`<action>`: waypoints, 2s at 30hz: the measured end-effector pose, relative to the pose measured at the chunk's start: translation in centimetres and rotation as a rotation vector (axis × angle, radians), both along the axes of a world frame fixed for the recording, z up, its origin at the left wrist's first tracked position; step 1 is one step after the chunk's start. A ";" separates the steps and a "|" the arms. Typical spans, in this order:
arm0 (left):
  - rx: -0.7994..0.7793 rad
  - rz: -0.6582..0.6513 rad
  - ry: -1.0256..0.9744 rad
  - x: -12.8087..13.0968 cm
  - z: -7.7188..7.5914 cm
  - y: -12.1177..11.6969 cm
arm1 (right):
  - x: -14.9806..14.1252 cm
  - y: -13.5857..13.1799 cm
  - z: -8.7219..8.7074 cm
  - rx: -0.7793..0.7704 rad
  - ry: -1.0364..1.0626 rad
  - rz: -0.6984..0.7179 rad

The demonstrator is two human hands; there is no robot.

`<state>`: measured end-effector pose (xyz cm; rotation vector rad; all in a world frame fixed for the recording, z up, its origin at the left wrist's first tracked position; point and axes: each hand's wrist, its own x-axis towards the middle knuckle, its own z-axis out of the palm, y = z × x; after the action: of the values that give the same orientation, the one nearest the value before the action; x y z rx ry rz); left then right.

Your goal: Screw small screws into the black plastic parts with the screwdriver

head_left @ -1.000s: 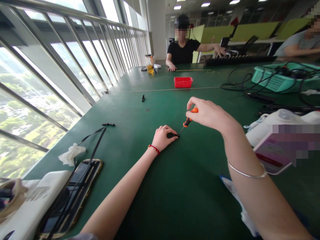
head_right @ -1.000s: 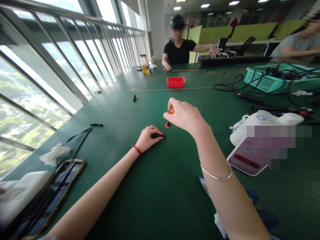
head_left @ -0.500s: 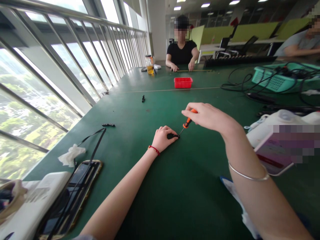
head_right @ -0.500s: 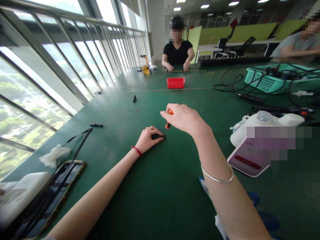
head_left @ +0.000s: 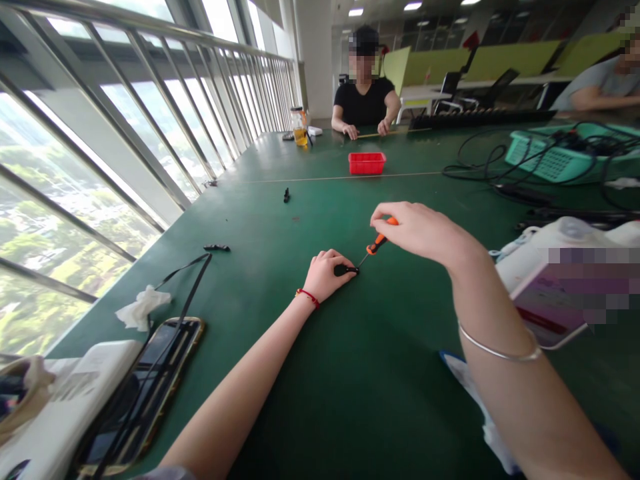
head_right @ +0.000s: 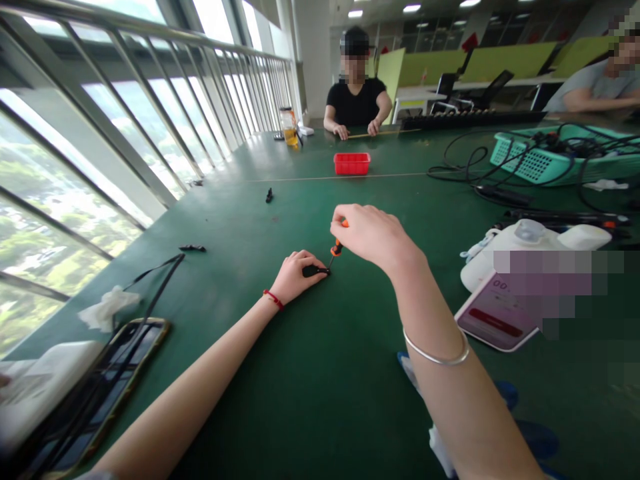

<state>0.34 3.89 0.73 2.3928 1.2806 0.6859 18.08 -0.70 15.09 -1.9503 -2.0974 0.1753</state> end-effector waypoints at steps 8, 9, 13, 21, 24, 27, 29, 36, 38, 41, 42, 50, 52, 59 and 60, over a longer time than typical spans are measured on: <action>0.005 -0.004 0.008 0.0 0.0 0.1 | -0.1 0.0 0.2 -0.009 0.034 -0.040; 0.005 -0.003 0.009 0.0 0.0 0.1 | -0.2 0.0 0.2 0.005 0.026 -0.035; -0.007 -0.001 0.009 0.0 0.0 0.1 | -0.2 0.1 0.0 0.003 0.031 -0.015; -0.012 -0.003 0.003 0.0 0.2 -0.1 | -0.4 0.0 0.1 0.026 0.025 -0.051; -0.009 -0.005 0.002 0.0 0.1 0.0 | -0.4 0.0 0.1 -0.002 0.037 -0.037; -0.003 0.004 0.000 0.1 0.1 0.0 | -0.5 -0.1 0.1 -0.025 0.028 -0.036; 0.003 0.014 0.000 0.1 0.2 -0.1 | -0.5 -0.1 0.1 0.009 0.015 -0.034; 0.015 0.019 0.008 0.1 0.4 -0.3 | -0.2 0.5 -0.3 -0.001 0.103 -0.006; -0.001 0.022 0.005 0.0 0.3 -0.2 | 0.0 0.7 -0.4 0.004 0.103 -0.024; -0.020 0.024 -0.001 -0.1 0.2 -0.1 | 0.2 1.0 -0.5 0.030 0.128 -0.015; -0.022 0.024 -0.003 -0.1 0.2 -0.1 | 0.3 1.1 -0.6 0.028 0.148 0.000; -0.043 0.024 -0.018 -0.1 0.2 0.0 | 0.5 1.5 -1.0 0.141 0.205 0.005; -0.047 0.024 -0.017 -0.1 0.2 0.0 | 0.4 1.6 -1.1 0.201 0.222 0.031; -0.044 0.021 -0.016 0.0 0.4 0.0 | -0.5 2.1 -1.9 0.231 0.249 0.128; -0.042 0.022 -0.014 0.0 0.3 0.0 | -0.7 2.1 -2.0 0.223 0.243 0.134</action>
<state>0.31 3.90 1.07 2.3398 1.3047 0.6734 17.39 1.39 13.10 -1.5783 -1.9941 0.1853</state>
